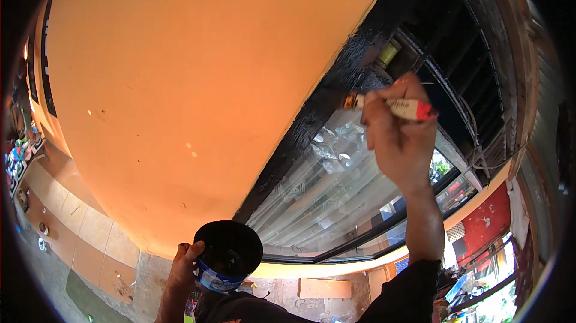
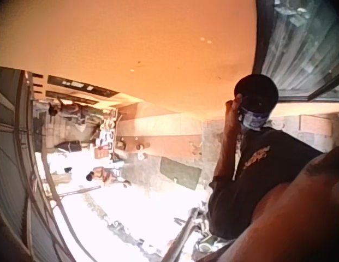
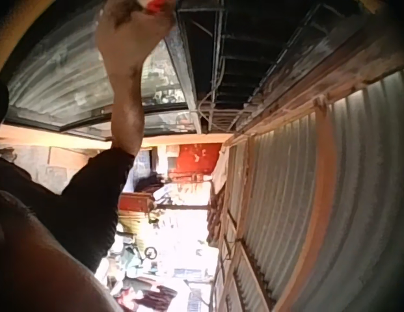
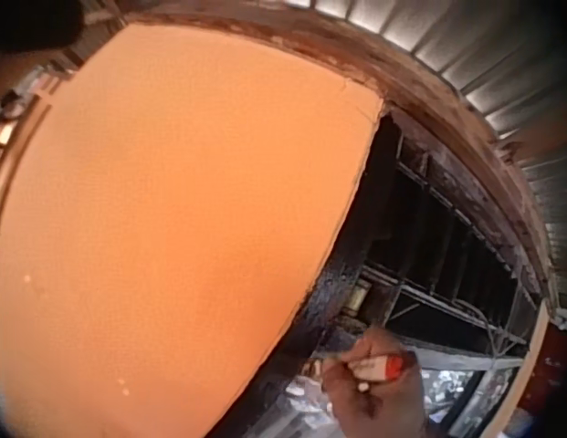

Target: The person paints a metal window frame black using a paintbrush and a paint can. They repeatedly dip the brush into the can and apply paint to the upper and side sections of the frame, working around the glass and adjacent wall.

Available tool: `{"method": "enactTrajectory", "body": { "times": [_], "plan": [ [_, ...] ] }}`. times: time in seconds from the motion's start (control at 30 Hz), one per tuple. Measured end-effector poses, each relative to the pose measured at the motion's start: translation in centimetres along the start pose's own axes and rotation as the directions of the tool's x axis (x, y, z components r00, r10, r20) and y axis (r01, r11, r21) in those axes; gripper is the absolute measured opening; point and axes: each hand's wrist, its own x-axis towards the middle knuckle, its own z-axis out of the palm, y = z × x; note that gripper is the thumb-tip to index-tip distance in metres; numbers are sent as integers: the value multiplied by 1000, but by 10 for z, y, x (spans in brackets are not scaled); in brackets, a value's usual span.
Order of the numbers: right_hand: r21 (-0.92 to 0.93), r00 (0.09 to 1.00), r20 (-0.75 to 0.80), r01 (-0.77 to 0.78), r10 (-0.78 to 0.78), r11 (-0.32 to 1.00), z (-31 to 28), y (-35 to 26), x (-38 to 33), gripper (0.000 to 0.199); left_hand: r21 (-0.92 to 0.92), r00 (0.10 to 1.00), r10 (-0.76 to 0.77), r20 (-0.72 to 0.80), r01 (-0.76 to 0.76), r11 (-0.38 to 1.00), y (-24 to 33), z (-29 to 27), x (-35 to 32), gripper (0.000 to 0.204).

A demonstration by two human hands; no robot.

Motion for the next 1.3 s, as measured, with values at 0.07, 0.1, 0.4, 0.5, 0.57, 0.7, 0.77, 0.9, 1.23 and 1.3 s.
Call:
{"method": "enactTrajectory", "body": {
  "times": [0.07, 0.1, 0.4, 0.5, 0.57, 0.7, 0.77, 0.9, 1.23, 1.3],
  "plan": [
    [3, 997, -70, 19, -19, 1000, -7, 1, 16, 10, 16, 1000, 10, 17, -10, 1000, 1, 0, 2, 72],
    [0, 993, -96, 73, -73, 997, -9, 2, 25, 10, 28, 1000, 3, 3, -4, 1000, 0, -1, 4, 72],
    [-128, 931, -275, 211, -239, 969, -23, -9, 75, 14, 32, 999, 39, -35, -38, 999, -8, -4, 12, 68],
    [-220, 880, -342, 267, -330, 938, -29, -8, 93, 12, 19, 998, 51, -26, -50, 999, -9, -7, 13, 69],
    [-291, 845, -371, 287, -385, 912, -35, -6, 104, 13, 14, 999, 47, -18, -47, 999, -12, -9, 15, 68],
    [-504, 735, -313, 408, -601, 761, -33, -3, 106, 12, -25, 995, 99, 14, -99, 995, -24, -17, 25, 65],
    [-615, 649, -217, 489, -729, 618, -24, -3, 94, 14, 29, 997, 68, 37, -69, 997, -28, -21, 33, 75],
    [-530, 820, 2, 486, -572, 695, -5, -5, 36, 15, 41, 998, 19, 54, -21, 999, -28, -30, 35, 80],
    [-27, 814, -520, 287, -259, 957, -100, -25, 102, 22, 121, 999, 38, 4, -38, 992, -17, -24, 32, 74],
    [63, 755, -623, 310, -205, 949, -103, -26, 132, 23, 113, 998, 30, 54, -36, 993, -18, -25, 32, 79]
  ]
}}
